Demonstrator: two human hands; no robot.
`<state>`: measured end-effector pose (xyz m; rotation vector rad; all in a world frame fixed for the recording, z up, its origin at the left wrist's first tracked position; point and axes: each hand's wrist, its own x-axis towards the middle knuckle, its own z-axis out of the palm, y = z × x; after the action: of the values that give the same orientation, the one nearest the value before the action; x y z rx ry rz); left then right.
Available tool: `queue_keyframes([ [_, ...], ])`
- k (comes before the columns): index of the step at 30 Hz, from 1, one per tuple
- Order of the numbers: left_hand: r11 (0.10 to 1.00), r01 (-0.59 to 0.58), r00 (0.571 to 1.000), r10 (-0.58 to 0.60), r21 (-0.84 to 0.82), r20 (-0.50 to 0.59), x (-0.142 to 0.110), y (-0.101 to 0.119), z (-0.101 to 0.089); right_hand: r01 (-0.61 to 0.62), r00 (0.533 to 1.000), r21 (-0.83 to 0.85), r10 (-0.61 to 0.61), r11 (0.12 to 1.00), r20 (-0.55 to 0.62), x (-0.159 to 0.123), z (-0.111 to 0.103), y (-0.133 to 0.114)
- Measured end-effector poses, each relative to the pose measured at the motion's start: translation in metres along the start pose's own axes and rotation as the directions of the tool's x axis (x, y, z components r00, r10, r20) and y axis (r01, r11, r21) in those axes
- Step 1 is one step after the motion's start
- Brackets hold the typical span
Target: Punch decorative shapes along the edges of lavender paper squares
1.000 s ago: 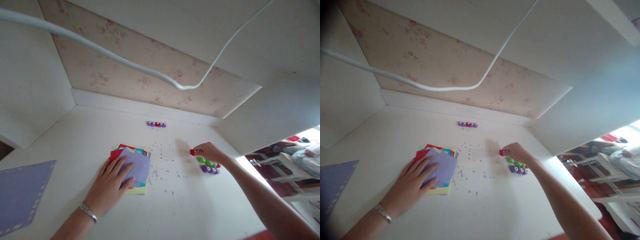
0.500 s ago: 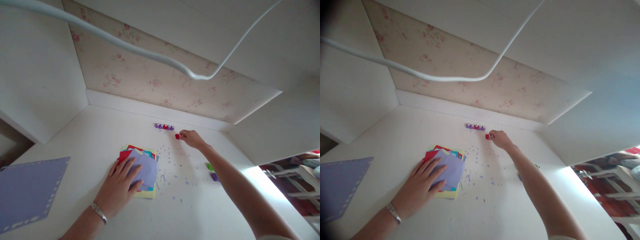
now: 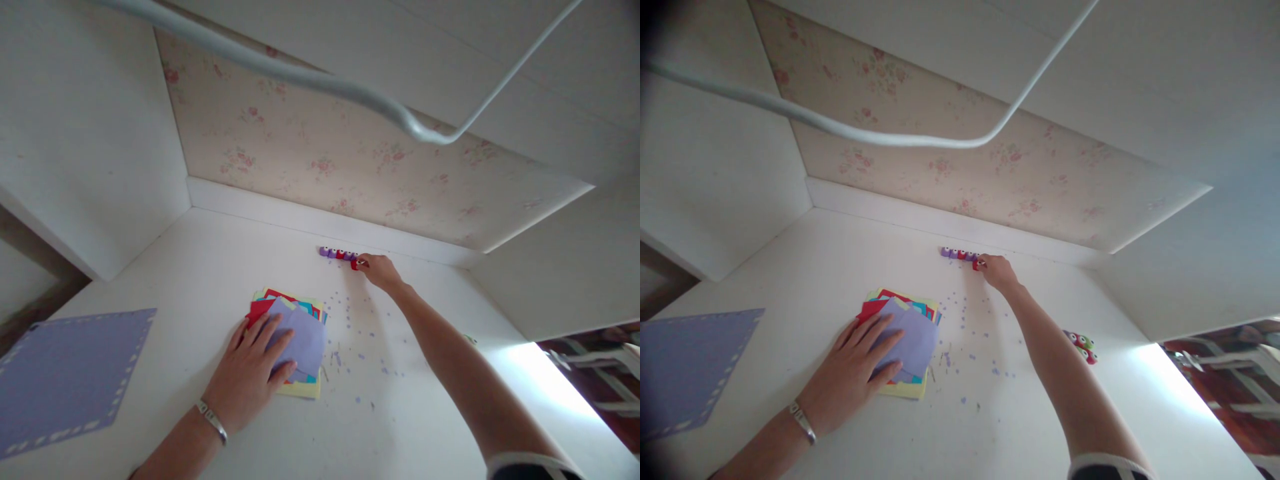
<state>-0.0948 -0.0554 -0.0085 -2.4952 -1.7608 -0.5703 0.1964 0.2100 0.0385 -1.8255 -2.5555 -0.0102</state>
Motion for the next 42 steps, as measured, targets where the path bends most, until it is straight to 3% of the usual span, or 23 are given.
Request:
queue_keyframes([
  [4, 1.000, -0.013, 1.000, 0.013, 0.005, -0.022, 0.000, 0.000, 0.001, -0.025, 0.999, 0.012, 0.026, 1.000, -0.041, -0.013, -0.008, 0.007],
  [8, 1.000, -0.014, 1.000, 0.014, -0.008, -0.022, 0.000, -0.001, 0.002, -0.057, 0.998, -0.009, 0.056, 0.998, -0.024, -0.046, -0.029, 0.041],
  [12, 1.000, -0.014, 1.000, 0.014, -0.013, -0.003, 0.000, -0.002, 0.006, -0.098, 0.989, -0.047, 0.102, 0.994, 0.103, -0.097, -0.052, 0.098],
  [15, 0.999, -0.029, 1.000, 0.029, -0.016, -0.009, 0.000, -0.004, 0.008, -0.127, 0.958, -0.031, 0.131, 0.991, 0.255, -0.136, -0.059, 0.133],
  [19, 1.000, -0.024, 1.000, 0.024, -0.010, -0.007, 0.000, -0.004, 0.009, -0.123, 0.904, 0.035, 0.098, 0.992, 0.416, -0.173, -0.050, 0.149],
  [24, 1.000, -0.021, 1.000, 0.021, -0.005, -0.006, 0.001, -0.004, 0.009, 0.005, 0.942, 0.000, -0.005, 1.000, 0.335, -0.183, -0.034, 0.137],
  [29, 1.000, -0.023, 1.000, 0.024, -0.010, 0.009, 0.000, -0.004, 0.008, 0.037, 0.959, -0.015, -0.032, 0.999, 0.283, -0.166, -0.032, 0.119],
  [33, 1.000, -0.021, 1.000, 0.021, -0.011, 0.004, 0.000, -0.003, 0.007, 0.093, 0.976, -0.040, -0.083, 0.995, 0.201, -0.135, -0.039, 0.082],
  [38, 1.000, -0.017, 1.000, 0.017, -0.010, 0.003, 0.000, -0.001, 0.004, 0.067, 0.990, -0.102, -0.054, 0.992, 0.128, -0.078, -0.043, 0.017],
  [42, 1.000, -0.003, 1.000, 0.003, -0.021, 0.001, 0.000, 0.000, 0.001, 0.059, 0.992, -0.123, -0.045, 0.991, 0.118, -0.037, -0.038, -0.018],
])
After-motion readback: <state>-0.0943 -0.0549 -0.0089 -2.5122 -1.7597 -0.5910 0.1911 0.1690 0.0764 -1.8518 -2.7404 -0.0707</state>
